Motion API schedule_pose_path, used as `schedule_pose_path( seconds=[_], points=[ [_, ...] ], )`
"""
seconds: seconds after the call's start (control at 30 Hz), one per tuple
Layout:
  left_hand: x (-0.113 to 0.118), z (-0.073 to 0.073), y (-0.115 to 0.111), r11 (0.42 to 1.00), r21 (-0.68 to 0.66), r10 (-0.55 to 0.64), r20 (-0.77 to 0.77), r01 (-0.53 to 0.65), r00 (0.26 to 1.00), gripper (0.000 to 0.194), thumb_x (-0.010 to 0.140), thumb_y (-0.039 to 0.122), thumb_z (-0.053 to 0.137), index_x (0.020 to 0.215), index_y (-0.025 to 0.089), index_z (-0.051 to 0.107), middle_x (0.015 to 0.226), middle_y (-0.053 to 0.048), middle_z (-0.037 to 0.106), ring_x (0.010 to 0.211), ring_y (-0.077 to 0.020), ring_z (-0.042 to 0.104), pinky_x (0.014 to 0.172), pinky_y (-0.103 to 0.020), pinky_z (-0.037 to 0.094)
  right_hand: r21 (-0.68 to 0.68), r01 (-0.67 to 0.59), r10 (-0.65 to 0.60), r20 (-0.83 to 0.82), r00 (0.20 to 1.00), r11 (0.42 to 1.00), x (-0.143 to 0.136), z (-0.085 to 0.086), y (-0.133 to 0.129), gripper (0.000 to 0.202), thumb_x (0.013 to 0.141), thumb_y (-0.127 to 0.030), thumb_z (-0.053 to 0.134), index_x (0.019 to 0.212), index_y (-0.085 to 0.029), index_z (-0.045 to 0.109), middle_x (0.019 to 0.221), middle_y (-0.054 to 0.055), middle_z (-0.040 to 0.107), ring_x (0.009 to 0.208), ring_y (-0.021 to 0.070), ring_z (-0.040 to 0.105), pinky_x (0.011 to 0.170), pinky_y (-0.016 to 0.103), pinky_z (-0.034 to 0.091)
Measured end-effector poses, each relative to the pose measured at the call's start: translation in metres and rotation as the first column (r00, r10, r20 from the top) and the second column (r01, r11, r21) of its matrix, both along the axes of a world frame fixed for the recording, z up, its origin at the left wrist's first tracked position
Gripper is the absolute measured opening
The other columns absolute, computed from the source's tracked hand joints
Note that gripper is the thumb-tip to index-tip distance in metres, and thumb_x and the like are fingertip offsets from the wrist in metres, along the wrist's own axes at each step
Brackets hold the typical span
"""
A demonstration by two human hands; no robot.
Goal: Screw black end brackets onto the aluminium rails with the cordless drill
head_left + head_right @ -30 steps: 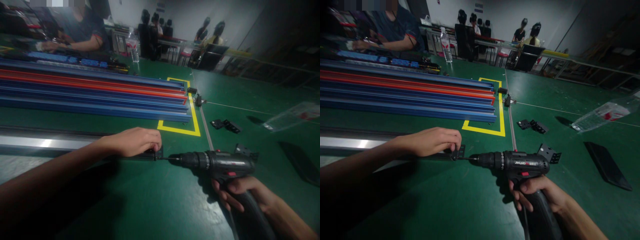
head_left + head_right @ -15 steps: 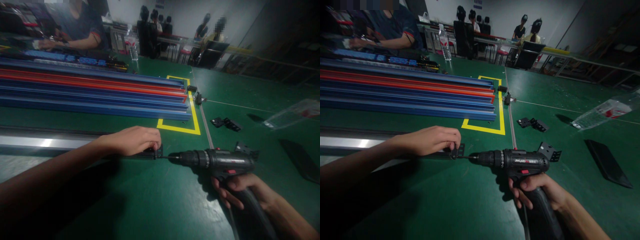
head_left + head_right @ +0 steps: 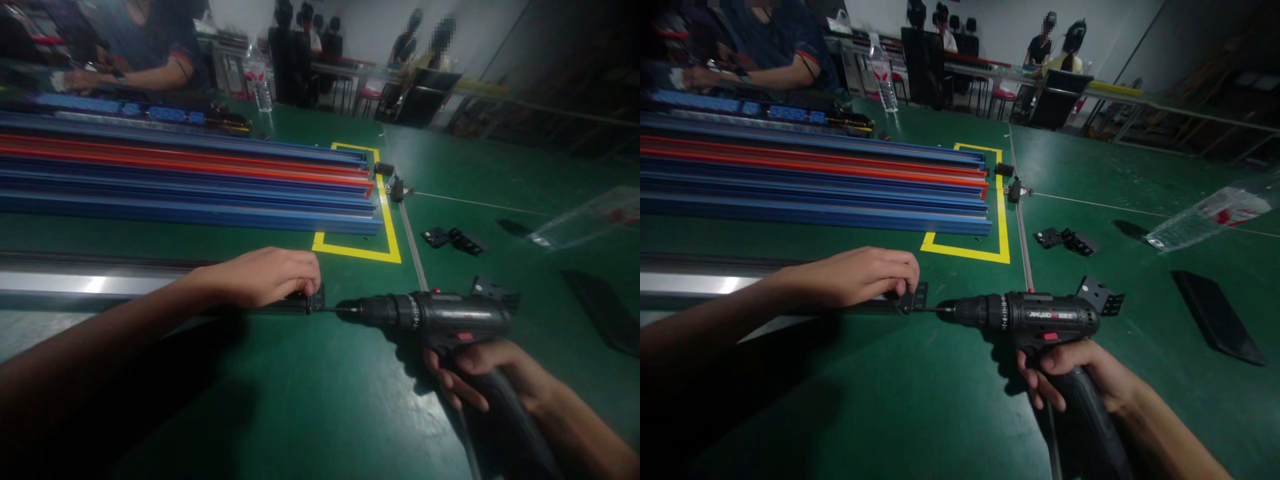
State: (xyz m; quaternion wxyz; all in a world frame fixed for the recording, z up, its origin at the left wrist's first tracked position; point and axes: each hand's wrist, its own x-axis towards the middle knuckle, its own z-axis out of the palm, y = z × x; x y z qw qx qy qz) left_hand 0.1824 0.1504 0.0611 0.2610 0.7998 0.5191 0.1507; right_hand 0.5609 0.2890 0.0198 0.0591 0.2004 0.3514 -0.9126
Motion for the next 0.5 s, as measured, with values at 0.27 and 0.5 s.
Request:
schedule_pose_path(
  seconds=[0.27, 0.5],
  points=[
    [0.0009, 0.0002, 0.0001, 1.0, -0.002, -0.006, -0.015, 0.006, 1.0, 0.023, 0.102, 0.019, 0.043, 0.097, 0.021, 0.065, 0.103, 0.0, 0.064, 0.092, -0.0136, 0.059, 0.081, -0.024, 0.039, 0.001, 0.006, -0.006, 0.001, 1.0, 1.0, 0.0006, -0.001, -0.0002, 0.034, 0.077, -0.02, 0.063, 0.106, -0.006, 0.075, 0.086, 0.011, 0.076, 0.052, 0.0094, 0.065, 0.07, 0.029, 0.059],
    [0.0003, 0.0002, -0.0001, 1.0, -0.001, -0.001, 0.007, 0.001, 1.0, 0.024, 0.101, 0.018, 0.044, 0.096, 0.022, 0.067, 0.102, 0.0, 0.064, 0.091, -0.0139, 0.059, 0.081, -0.025, 0.04, 0.008, 0.008, -0.008, 0.004, 1.0, 1.0, 0.0008, 0.0, -0.0006, 0.035, 0.077, -0.021, 0.063, 0.106, -0.006, 0.075, 0.086, 0.011, 0.075, 0.052, 0.0097, 0.064, 0.069, 0.029, 0.059]
  ],
)
